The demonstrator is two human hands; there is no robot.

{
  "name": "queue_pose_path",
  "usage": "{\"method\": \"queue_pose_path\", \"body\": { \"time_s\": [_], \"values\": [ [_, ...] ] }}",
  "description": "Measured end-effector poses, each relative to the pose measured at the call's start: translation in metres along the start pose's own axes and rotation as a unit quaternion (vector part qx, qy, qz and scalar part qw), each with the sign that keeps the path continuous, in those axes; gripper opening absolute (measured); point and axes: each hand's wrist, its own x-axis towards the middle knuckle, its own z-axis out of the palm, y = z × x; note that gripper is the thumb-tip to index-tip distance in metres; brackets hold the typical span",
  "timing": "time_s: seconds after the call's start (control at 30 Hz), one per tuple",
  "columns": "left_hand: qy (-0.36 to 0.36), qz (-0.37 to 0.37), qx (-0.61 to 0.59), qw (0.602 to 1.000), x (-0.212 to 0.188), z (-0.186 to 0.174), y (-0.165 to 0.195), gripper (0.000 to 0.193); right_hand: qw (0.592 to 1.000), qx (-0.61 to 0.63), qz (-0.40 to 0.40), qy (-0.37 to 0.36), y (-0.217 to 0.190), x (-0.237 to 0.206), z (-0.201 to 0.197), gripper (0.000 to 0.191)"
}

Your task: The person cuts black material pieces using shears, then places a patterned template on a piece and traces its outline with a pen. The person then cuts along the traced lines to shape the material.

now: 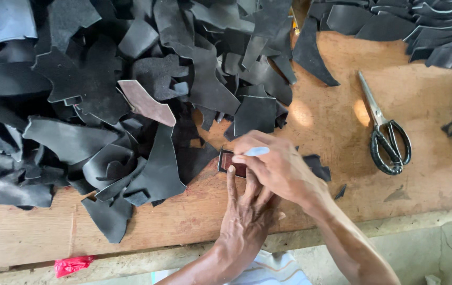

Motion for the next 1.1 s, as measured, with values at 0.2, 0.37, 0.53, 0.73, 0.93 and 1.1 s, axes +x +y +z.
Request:
{"method": "queue_pose_path", "body": {
  "time_s": [0.2, 0.37, 0.53, 0.73, 0.93, 1.1],
  "values": [
    [0.038, 0.012, 0.018, 0.999, -0.002, -0.004, -0.001, 0.069, 0.999, 0.036, -0.005, -0.029, 0.001, 0.011, 0.007, 0.006],
    [0.047, 0.004, 0.055, 0.997, -0.002, -0.003, 0.000, 0.073, 0.999, -0.022, -0.040, 0.001, 0.012, -0.009, -0.016, 0.009],
    [0.055, -0.007, 0.038, 0.998, 0.001, -0.001, 0.002, 0.079, 0.996, -0.063, 0.069, -0.007, 0.022, -0.038, -0.035, 0.013],
    [0.071, -0.010, 0.030, 0.997, 0.003, -0.006, 0.004, 0.081, 0.998, -0.045, 0.046, 0.016, 0.033, -0.056, -0.042, 0.016],
    [0.075, -0.003, 0.050, 0.996, 0.003, -0.005, 0.006, 0.078, 0.994, -0.012, 0.088, 0.058, 0.040, -0.072, -0.052, 0.014],
    [0.071, -0.003, 0.076, 0.995, 0.003, -0.007, 0.007, 0.078, 0.996, -0.028, 0.069, 0.050, 0.046, -0.070, -0.045, 0.015]
  ]
}}
